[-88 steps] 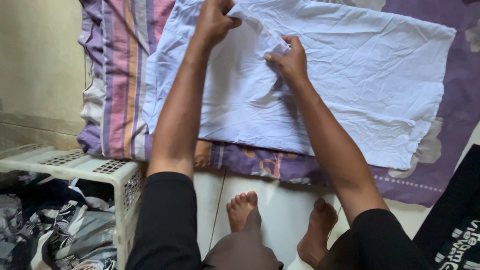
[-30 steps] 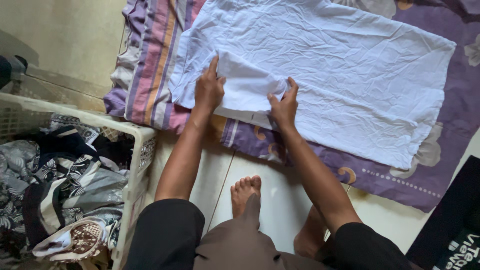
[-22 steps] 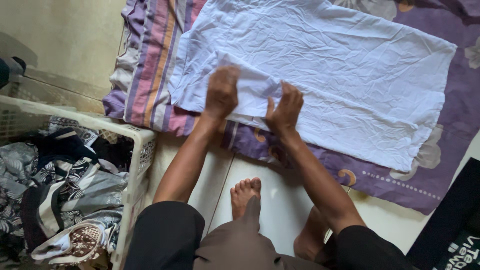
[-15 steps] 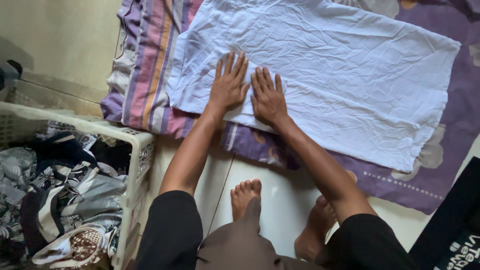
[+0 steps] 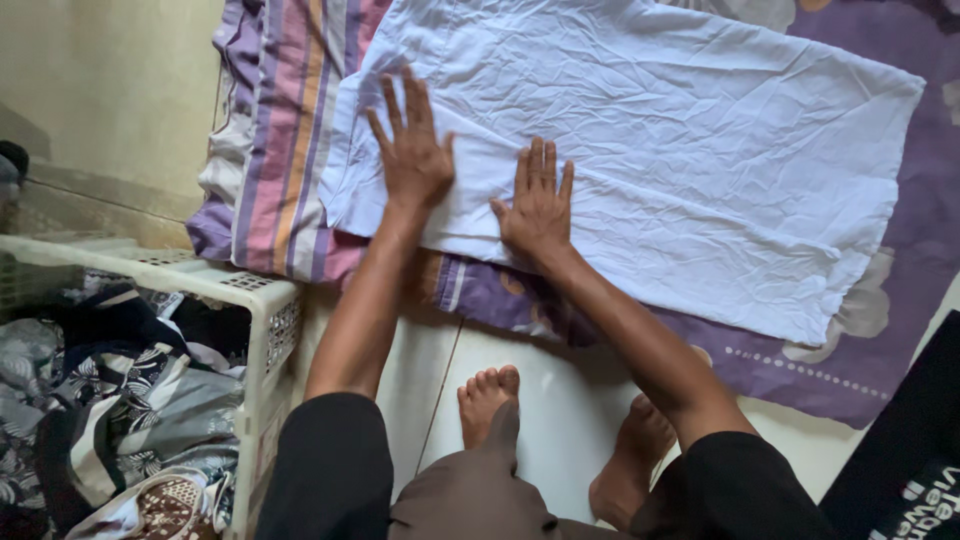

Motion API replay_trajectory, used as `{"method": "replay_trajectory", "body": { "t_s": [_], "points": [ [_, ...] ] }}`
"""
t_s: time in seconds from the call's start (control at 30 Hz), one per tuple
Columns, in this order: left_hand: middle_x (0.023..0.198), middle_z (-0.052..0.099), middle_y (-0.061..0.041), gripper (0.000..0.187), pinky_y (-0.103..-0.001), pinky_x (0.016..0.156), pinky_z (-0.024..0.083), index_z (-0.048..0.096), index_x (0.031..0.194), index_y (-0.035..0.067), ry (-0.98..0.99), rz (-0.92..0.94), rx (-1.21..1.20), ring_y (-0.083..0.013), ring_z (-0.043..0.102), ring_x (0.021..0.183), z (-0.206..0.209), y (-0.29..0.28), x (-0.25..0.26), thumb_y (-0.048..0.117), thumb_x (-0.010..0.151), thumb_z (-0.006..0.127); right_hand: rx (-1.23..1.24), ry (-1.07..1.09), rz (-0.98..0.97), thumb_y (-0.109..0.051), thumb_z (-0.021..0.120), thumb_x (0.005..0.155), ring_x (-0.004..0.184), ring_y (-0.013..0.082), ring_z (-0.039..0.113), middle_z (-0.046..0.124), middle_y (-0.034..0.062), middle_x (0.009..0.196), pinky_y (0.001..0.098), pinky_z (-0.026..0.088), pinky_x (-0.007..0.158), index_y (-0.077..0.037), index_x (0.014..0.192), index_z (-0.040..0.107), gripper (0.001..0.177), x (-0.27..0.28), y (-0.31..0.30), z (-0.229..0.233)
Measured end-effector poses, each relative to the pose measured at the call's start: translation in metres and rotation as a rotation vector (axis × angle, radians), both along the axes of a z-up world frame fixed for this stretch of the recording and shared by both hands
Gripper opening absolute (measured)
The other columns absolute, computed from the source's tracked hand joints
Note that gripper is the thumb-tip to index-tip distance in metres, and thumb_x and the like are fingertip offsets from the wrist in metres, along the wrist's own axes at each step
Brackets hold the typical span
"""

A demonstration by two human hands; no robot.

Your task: The person takes a white shirt from a laundry basket, lays it on a patterned mat, buttons it, and folds it neatly. The shirt is then placed aside.

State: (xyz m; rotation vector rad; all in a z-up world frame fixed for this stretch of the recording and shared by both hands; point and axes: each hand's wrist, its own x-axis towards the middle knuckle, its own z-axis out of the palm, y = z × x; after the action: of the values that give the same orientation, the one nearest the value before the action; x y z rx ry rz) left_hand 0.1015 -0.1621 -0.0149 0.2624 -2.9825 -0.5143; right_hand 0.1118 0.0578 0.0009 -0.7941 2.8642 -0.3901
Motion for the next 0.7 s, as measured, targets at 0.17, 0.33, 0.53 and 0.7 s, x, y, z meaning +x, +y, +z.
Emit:
{"method": "replay_trajectory", "body": {
  "t_s": [0.17, 0.33, 0.53, 0.7],
  "points": [
    [0.172, 0.019, -0.013, 0.076, -0.065, 0.124, 0.004, 0.033, 0.162, 0.001, -0.099, -0.256, 0.112, -0.0391, 0.007, 0.159, 0.012, 0.034, 0.014, 0.042, 0.101, 0.057, -0.019, -0.028, 0.049, -0.048, 0.063, 0.097, 0.159, 0.0395, 0.017, 0.022, 0.0253, 0.169, 0.0642, 0.01, 0.125, 0.007, 0.16, 0.028, 0.09, 0.008, 0.015, -0.008],
    [0.172, 0.019, -0.016, 0.074, -0.065, 0.125, 0.005, 0.037, 0.159, 0.001, -0.086, -0.262, 0.136, -0.0406, 0.008, 0.16, 0.017, 0.055, -0.014, 0.041, 0.101, 0.058, -0.087, -0.008, -0.013, -0.044, 0.062, 0.098, 0.159, 0.0427, 0.016, 0.021, 0.0278, 0.169, 0.0638, 0.013, 0.125, 0.009, 0.161, 0.027, 0.09, -0.023, 0.061, -0.011],
    [0.171, 0.017, -0.015, 0.072, -0.066, 0.124, 0.008, 0.036, 0.161, 0.005, -0.056, -0.557, 0.196, -0.0419, 0.009, 0.158, 0.011, 0.135, -0.079, 0.04, 0.101, 0.057, 0.047, -0.001, -0.066, -0.04, 0.062, 0.102, 0.158, 0.0419, 0.019, 0.022, 0.0235, 0.171, 0.0641, 0.013, 0.124, 0.001, 0.161, 0.031, 0.079, -0.103, 0.158, -0.004],
    [0.17, 0.017, -0.017, 0.073, -0.073, 0.118, 0.009, 0.037, 0.158, 0.002, -0.098, -0.575, 0.162, -0.0439, 0.008, 0.156, -0.018, 0.185, -0.168, 0.038, 0.098, 0.056, 0.107, -0.028, -0.207, -0.036, 0.061, 0.105, 0.159, 0.0412, 0.015, 0.018, 0.0253, 0.172, 0.0633, 0.011, 0.125, -0.001, 0.164, 0.03, 0.075, -0.167, 0.243, 0.002]
  ]
}}
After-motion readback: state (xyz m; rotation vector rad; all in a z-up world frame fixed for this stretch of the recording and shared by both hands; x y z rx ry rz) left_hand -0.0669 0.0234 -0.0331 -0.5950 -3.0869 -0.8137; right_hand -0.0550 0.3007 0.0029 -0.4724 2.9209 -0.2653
